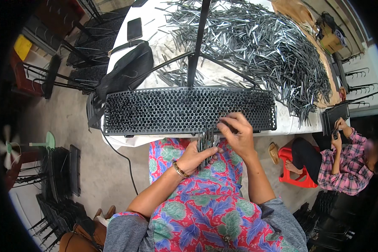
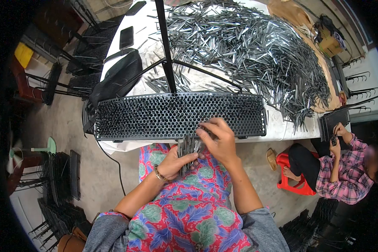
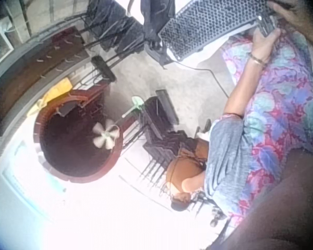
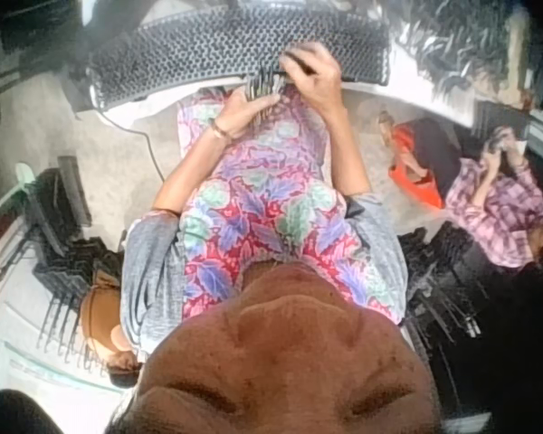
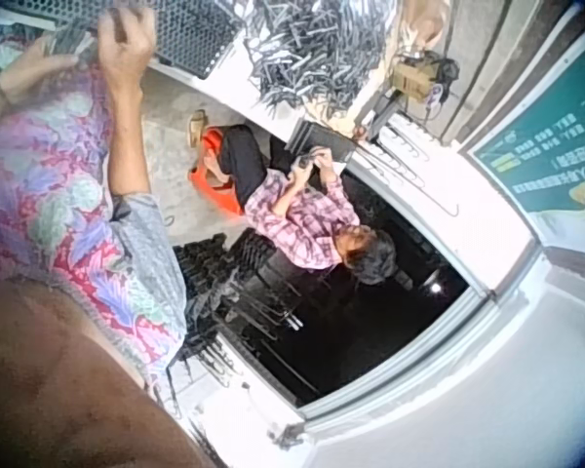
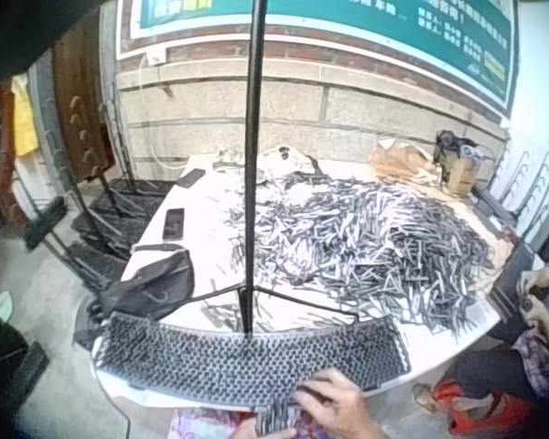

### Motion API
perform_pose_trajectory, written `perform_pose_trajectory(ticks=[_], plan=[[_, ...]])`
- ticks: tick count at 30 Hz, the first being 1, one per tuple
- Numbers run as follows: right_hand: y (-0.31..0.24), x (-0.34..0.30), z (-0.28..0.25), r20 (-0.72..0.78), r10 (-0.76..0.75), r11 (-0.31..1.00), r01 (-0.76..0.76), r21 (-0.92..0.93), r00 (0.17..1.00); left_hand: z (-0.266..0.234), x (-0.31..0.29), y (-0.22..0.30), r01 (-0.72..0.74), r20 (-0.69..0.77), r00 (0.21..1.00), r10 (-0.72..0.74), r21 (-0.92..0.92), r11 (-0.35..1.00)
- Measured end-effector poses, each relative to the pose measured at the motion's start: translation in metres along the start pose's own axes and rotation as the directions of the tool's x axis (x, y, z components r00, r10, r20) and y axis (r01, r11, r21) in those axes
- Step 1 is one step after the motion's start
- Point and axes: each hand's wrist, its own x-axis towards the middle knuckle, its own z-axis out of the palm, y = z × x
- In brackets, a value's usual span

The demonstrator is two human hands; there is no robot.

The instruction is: The person inserts small metal components into a perforated metal plate by hand.

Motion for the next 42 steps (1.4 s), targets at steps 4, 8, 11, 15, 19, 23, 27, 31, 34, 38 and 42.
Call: perform_pose_trajectory(ticks=[4,8,11,15,19,23,27,31,34,38,42], plan=[[0.006,-0.003,-0.002,0.266,0.134,0.961,-0.191,0.202,0.955,0.000,0.000,0.000,-0.046,0.041,0.998,0.042,0.111,0.993],[0.005,0.001,-0.006,0.195,0.274,0.868,-0.329,0.371,0.942,-0.002,0.000,-0.003,0.013,0.035,0.999,-0.016,0.093,0.996],[-0.001,0.010,-0.006,0.053,0.405,0.838,-0.393,0.378,0.913,-0.005,0.003,-0.009,0.032,0.012,0.999,-0.033,0.078,0.996],[0.004,0.015,0.006,-0.153,0.062,0.990,-0.041,0.138,0.986,-0.003,0.004,-0.009,0.073,-0.006,0.997,-0.072,0.055,0.996],[0.020,0.013,0.017,-0.173,-0.139,0.990,0.142,0.004,0.975,-0.005,0.003,-0.009,0.068,-0.006,0.998,-0.068,0.011,0.998],[0.021,0.011,0.016,-0.128,-0.300,0.945,0.276,-0.176,0.945,-0.008,0.001,-0.008,0.061,0.020,0.998,-0.061,-0.004,0.998],[0.021,0.010,0.017,-0.065,-0.322,0.923,0.298,-0.242,0.945,-0.004,-0.001,-0.006,0.025,-0.006,1.000,-0.025,-0.003,1.000],[0.012,0.009,0.013,-0.062,-0.280,0.939,0.260,-0.226,0.958,0.000,-0.001,-0.003,0.009,-0.011,1.000,-0.009,-0.001,1.000],[0.001,0.001,0.005,-0.127,-0.192,0.976,0.176,-0.125,0.973,0.000,-0.002,-0.002,0.009,-0.009,1.000,-0.009,-0.013,1.000],[0.000,-0.013,-0.008,0.272,0.200,0.948,-0.256,0.188,0.941,0.002,-0.002,0.001,-0.012,0.018,1.000,0.012,-0.001,1.000],[0.011,-0.019,-0.014,0.278,0.301,0.857,-0.386,0.340,0.912,0.007,0.000,0.002,0.008,0.020,1.000,-0.009,0.026,1.000]])
